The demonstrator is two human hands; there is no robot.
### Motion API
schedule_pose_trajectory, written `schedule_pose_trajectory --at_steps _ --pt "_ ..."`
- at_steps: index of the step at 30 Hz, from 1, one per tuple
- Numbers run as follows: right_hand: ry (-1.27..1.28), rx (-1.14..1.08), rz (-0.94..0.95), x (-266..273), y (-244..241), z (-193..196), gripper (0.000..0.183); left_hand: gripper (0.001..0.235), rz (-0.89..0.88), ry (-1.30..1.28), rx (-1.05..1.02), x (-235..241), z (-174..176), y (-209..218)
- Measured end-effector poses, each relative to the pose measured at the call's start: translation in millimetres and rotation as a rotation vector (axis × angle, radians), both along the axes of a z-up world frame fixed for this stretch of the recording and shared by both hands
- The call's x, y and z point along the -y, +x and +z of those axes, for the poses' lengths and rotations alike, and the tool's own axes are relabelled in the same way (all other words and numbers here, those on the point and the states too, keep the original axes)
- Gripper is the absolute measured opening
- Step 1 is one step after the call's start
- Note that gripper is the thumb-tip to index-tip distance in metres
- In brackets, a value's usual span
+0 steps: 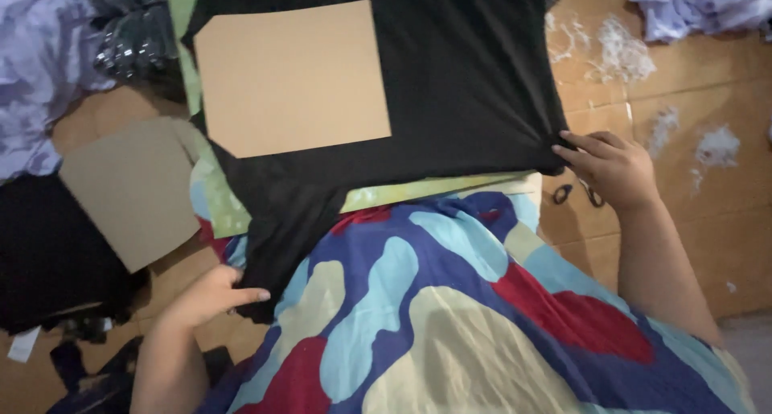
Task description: The person folds a black t-shirt on a table using a cardboard template to ensure consistent dimensions. They place the template on the shirt, fold the sides and bottom over it, and then remove the template to complete the fold. This process is repeated for multiple shirts.
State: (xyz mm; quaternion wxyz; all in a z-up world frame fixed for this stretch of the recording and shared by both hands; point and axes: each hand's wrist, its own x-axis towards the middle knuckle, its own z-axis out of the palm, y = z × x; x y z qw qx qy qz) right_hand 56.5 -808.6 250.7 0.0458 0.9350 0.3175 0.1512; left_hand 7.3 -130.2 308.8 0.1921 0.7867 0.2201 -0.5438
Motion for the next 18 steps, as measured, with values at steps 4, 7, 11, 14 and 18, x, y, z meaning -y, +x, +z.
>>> schedule_pose_trajectory --at_steps 4,7,11,14,18 --pt "0.178 -0.114 -0.008 12 9 -5 0.027 0.037 0.007 -0.242 0.006 -19 -7 -12" --pt "0.437 -0.372 0.007 16 31 -3 0.024 0.021 -0.089 -0.399 0.021 -8 32 21" --pt "1.056 -0.808 -0.134 2 65 14 0.009 0.103 0.098 -0.229 0.359 -13 33 89" --pt "1.511 -0.824 -0.415 33 119 -49 0.015 0.051 0.741 -1.587 0.844 40 27 176" --pt "1.585 -0.861 -0.58 -2 149 -57 0.023 0.072 0.666 -0.837 1.108 46 -36 241"
